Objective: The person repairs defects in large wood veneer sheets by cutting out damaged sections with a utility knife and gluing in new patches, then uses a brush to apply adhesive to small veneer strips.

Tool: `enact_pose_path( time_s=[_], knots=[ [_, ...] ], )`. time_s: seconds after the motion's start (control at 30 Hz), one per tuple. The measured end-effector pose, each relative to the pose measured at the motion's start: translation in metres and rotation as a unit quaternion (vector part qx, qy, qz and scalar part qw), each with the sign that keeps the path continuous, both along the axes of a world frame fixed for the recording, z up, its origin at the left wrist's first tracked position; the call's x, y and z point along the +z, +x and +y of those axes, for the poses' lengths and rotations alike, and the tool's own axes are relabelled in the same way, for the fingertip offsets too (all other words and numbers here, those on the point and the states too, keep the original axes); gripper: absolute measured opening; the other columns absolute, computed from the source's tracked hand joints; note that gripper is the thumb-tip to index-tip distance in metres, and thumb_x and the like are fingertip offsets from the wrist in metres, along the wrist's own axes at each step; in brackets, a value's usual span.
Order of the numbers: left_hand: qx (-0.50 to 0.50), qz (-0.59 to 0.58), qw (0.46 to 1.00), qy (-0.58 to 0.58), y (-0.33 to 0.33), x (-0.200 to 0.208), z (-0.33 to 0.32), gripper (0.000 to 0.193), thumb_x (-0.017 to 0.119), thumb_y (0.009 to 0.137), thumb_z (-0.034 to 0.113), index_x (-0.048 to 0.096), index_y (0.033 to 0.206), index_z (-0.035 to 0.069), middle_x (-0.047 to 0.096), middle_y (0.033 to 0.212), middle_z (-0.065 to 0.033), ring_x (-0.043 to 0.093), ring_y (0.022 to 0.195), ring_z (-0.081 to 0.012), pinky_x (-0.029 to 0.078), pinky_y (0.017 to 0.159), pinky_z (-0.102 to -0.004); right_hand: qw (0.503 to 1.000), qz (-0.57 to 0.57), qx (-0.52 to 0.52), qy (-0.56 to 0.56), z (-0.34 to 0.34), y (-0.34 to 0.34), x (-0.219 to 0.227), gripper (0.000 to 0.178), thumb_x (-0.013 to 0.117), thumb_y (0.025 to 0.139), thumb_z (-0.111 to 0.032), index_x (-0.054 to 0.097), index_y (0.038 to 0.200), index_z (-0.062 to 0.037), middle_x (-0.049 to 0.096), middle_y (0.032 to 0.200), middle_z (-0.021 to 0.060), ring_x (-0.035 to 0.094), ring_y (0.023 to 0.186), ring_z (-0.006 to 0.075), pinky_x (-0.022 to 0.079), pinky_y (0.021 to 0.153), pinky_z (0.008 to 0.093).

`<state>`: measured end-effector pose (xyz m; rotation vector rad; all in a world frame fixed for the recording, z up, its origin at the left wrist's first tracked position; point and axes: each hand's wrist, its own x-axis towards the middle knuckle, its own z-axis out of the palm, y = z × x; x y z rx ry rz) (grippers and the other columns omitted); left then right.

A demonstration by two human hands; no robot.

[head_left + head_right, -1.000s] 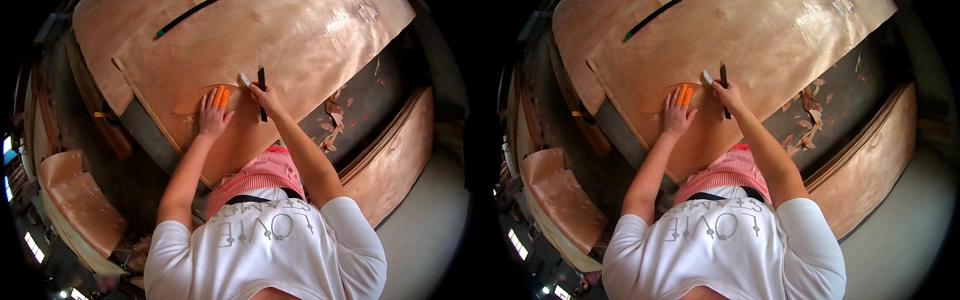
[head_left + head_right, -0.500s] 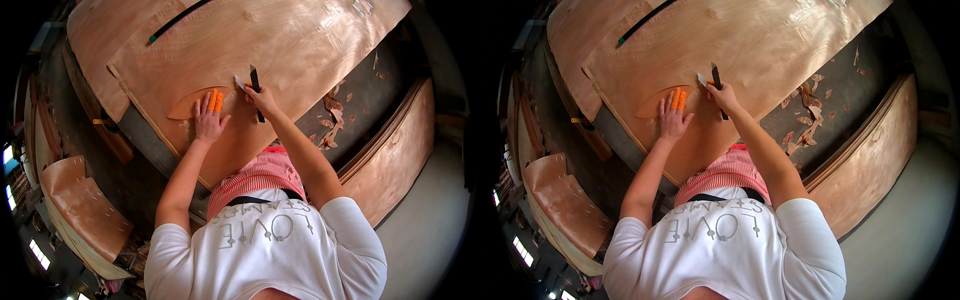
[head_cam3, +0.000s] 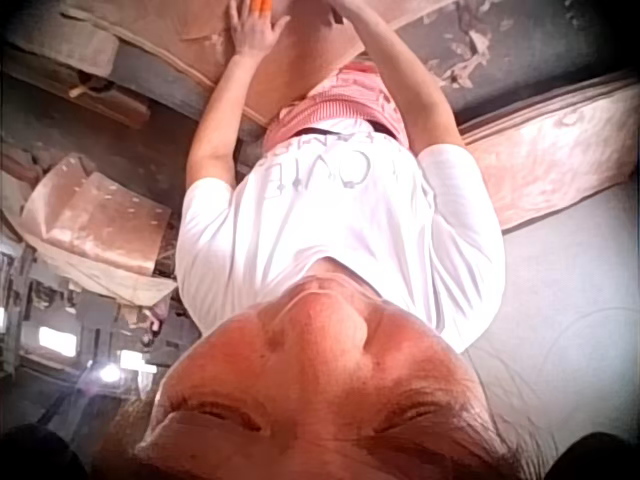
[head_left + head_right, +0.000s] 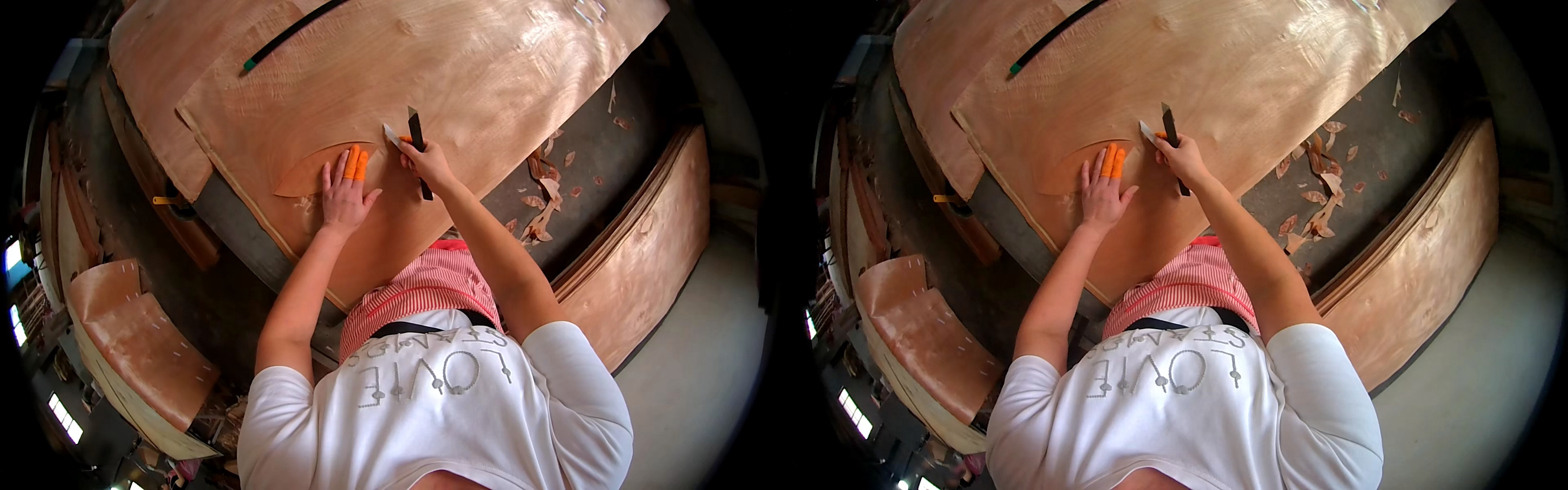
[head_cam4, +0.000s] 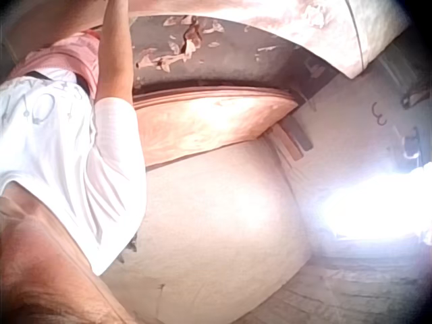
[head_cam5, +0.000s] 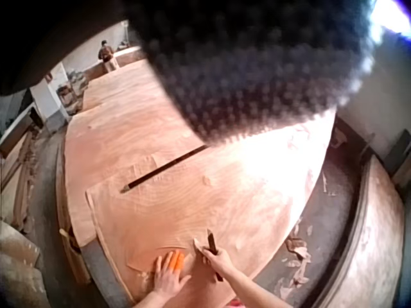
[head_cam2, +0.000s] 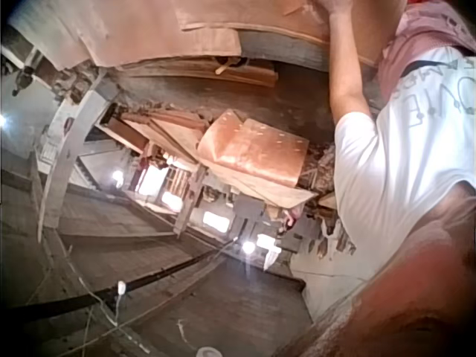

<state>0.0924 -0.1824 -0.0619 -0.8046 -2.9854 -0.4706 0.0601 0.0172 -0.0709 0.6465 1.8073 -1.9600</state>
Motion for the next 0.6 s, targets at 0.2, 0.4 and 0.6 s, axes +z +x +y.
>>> enact_pose_path(
  time_s=[0.2, 0.4, 0.6],
  knots=[
    [0.005, 0.008, 1.0, -0.002, 0.0011, -0.0029, 0.0051, 0.072, 0.059, 0.078, 0.039, 0.031, 0.133, 0.001, 0.03, 0.139, -0.0136, 0.026, 0.13, -0.0279, 0.016, 0.104, -0.0497, 1.0, 0.007, 0.007, 0.011, 0.0003, 0.0002, -0.0005, 0.019, 0.056, 0.085, -0.023, 0.06, 0.079, -0.0055, 0.055, 0.058, -0.0022, 0.043, 0.045, 0.005, 0.031, 0.041, 0.0214],
    [0.007, 0.006, 1.0, 0.001, 0.0029, -0.0059, 0.0055, 0.072, 0.058, 0.078, 0.039, 0.031, 0.133, 0.001, 0.029, 0.14, -0.0139, 0.025, 0.13, -0.0275, 0.015, 0.105, -0.0494, 1.0, 0.003, 0.004, 0.013, -0.0006, 0.0002, 0.0002, 0.02, 0.056, 0.085, -0.024, 0.059, 0.078, -0.0058, 0.055, 0.058, -0.0019, 0.043, 0.046, 0.0052, 0.032, 0.041, 0.0218],
    [0.005, 0.004, 1.0, -0.007, 0.0033, -0.0065, 0.0055, 0.071, 0.056, 0.08, 0.039, 0.03, 0.133, 0.001, 0.027, 0.14, -0.0136, 0.024, 0.131, -0.0274, 0.014, 0.106, -0.0491, 1.0, -0.003, 0.01, 0.015, -0.0004, -0.0001, 0.0, 0.019, 0.056, 0.085, -0.023, 0.059, 0.078, -0.0061, 0.055, 0.058, -0.0017, 0.042, 0.046, 0.0056, 0.032, 0.041, 0.0219]
  ],
)
